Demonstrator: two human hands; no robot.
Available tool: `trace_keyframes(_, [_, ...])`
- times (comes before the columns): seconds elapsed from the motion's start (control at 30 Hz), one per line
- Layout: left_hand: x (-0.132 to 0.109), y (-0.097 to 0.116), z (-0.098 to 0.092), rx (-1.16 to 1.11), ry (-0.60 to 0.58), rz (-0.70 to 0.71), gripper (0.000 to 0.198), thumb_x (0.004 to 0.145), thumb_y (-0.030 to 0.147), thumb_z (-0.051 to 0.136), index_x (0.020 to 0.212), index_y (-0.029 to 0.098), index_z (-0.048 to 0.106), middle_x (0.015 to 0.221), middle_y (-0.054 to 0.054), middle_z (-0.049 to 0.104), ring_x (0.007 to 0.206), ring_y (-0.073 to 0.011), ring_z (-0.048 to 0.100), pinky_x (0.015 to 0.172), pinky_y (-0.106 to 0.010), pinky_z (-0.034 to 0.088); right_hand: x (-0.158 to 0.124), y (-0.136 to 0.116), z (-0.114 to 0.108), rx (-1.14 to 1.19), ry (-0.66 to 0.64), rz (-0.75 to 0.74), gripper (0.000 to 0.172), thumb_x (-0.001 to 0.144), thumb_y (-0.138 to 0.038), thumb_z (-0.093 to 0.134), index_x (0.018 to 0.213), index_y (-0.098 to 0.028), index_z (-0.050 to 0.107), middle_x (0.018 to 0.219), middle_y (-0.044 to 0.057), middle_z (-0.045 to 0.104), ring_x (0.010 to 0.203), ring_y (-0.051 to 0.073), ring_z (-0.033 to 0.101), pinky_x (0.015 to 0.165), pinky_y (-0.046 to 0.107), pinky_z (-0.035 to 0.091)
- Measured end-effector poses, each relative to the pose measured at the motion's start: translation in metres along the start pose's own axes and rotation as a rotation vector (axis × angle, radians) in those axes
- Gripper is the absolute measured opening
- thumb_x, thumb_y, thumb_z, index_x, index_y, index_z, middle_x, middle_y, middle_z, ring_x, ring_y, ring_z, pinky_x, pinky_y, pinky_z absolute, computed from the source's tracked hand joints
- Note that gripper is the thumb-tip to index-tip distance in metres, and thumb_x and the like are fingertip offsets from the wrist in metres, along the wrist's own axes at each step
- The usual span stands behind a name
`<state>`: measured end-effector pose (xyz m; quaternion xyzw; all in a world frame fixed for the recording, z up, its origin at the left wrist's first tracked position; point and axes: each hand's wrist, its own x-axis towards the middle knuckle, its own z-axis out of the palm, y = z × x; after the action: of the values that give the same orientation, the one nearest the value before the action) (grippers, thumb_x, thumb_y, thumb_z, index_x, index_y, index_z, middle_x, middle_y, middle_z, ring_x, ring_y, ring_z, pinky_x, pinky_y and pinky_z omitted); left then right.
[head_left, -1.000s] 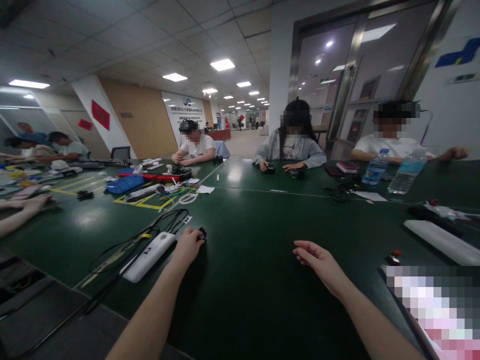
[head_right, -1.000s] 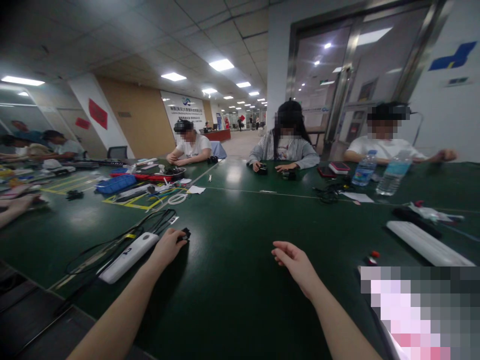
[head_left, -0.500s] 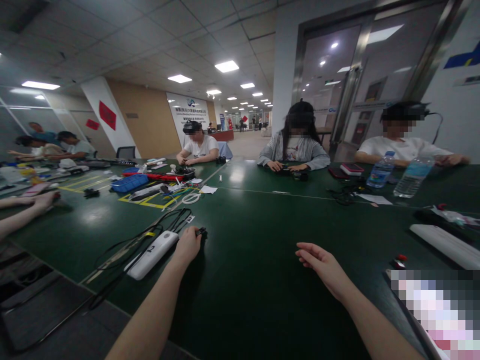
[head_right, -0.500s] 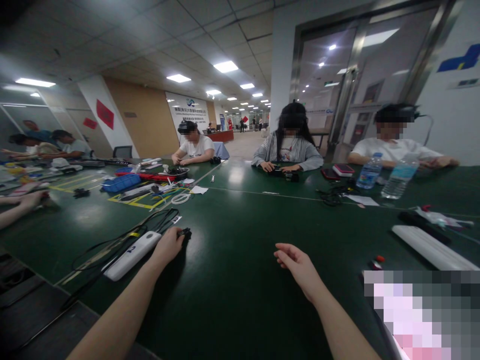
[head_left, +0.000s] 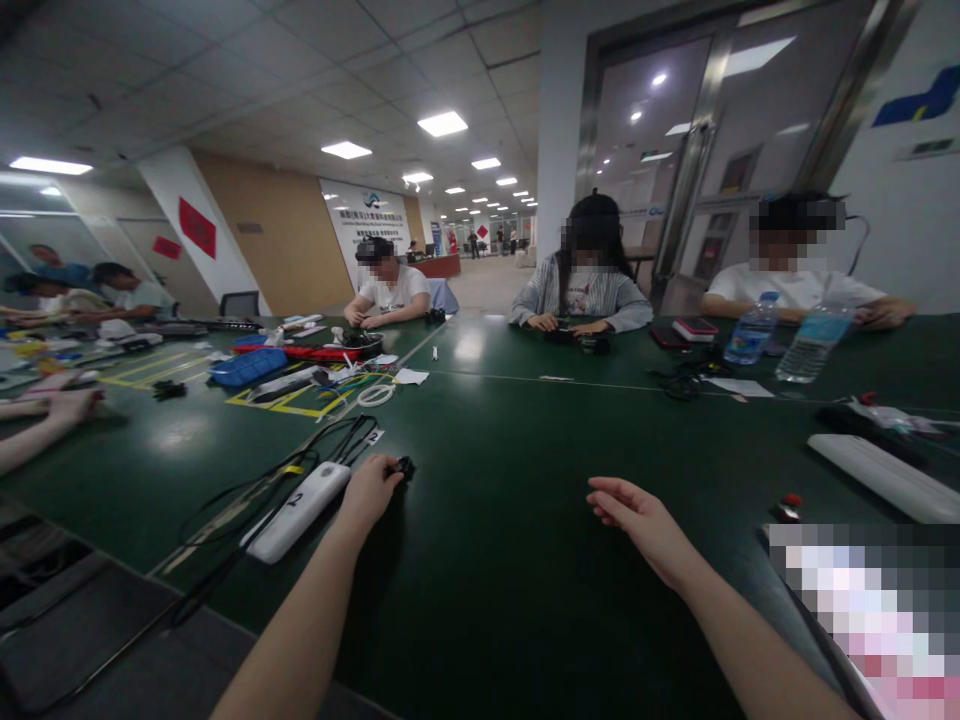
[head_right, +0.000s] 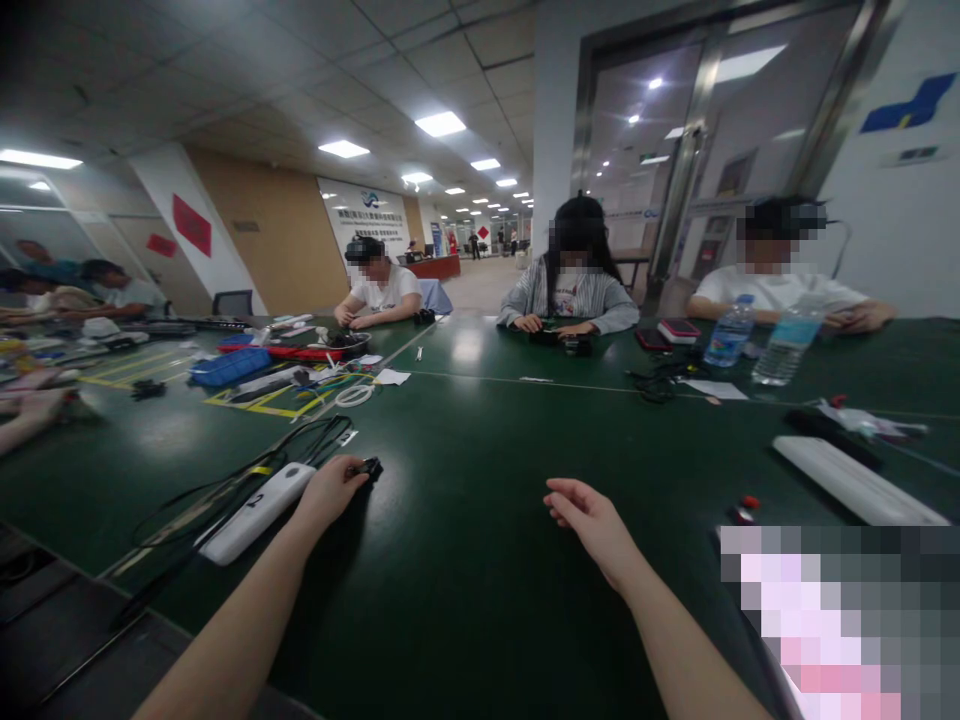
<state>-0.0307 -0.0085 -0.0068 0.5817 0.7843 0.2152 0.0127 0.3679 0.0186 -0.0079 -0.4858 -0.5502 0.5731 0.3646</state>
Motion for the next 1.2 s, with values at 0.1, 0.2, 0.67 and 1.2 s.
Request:
trace_keyframes(0.1, [-0.001,0.000,-0.003,-0.056,0.014,-0.013,0.027,0.074,0.030,0.049,0.092,0.014,0.060,0.097,-0.009,0.057,0.079,-0.0168,0.057,0.076,-0.026,0.043,0.000,-0.001,0.001,-0.003,-0.008,0.008,0.035,0.072,-0.037,0.055,0.103,-0.023,0.056,0.098,0.004,0.062,0.089,0.019,0.056,0.079,0.034,0.044])
trace_keyframes(0.2, [-0.001,-0.001,-0.005,-0.083,0.026,-0.026,0.029,0.076,0.031,0.045,0.092,0.012,0.062,0.096,-0.010,0.057,0.082,-0.0172,0.057,0.079,-0.026,0.042,-0.001,-0.004,0.002,0.001,-0.007,0.018,0.034,0.072,-0.037,0.055,0.103,-0.023,0.056,0.096,0.004,0.062,0.089,0.020,0.056,0.079,0.035,0.044])
trace_keyframes(0.67, [-0.001,0.006,-0.001,-0.109,0.051,-0.055,0.026,0.079,0.030,0.040,0.089,0.017,0.060,0.091,-0.007,0.061,0.089,-0.0186,0.055,0.079,-0.028,0.040,-0.002,-0.005,0.000,0.021,-0.001,0.033,0.035,0.069,-0.038,0.058,0.101,-0.024,0.058,0.094,0.004,0.063,0.088,0.021,0.056,0.080,0.036,0.044])
trace_keyframes(1.2, [-0.002,0.010,0.000,-0.189,0.071,-0.118,0.026,0.079,0.032,0.039,0.088,0.018,0.059,0.090,-0.005,0.063,0.087,-0.0186,0.056,0.076,-0.028,0.041,-0.005,-0.008,0.003,0.025,-0.010,0.013,0.034,0.071,-0.036,0.056,0.101,-0.022,0.057,0.094,0.004,0.062,0.087,0.020,0.056,0.079,0.035,0.044])
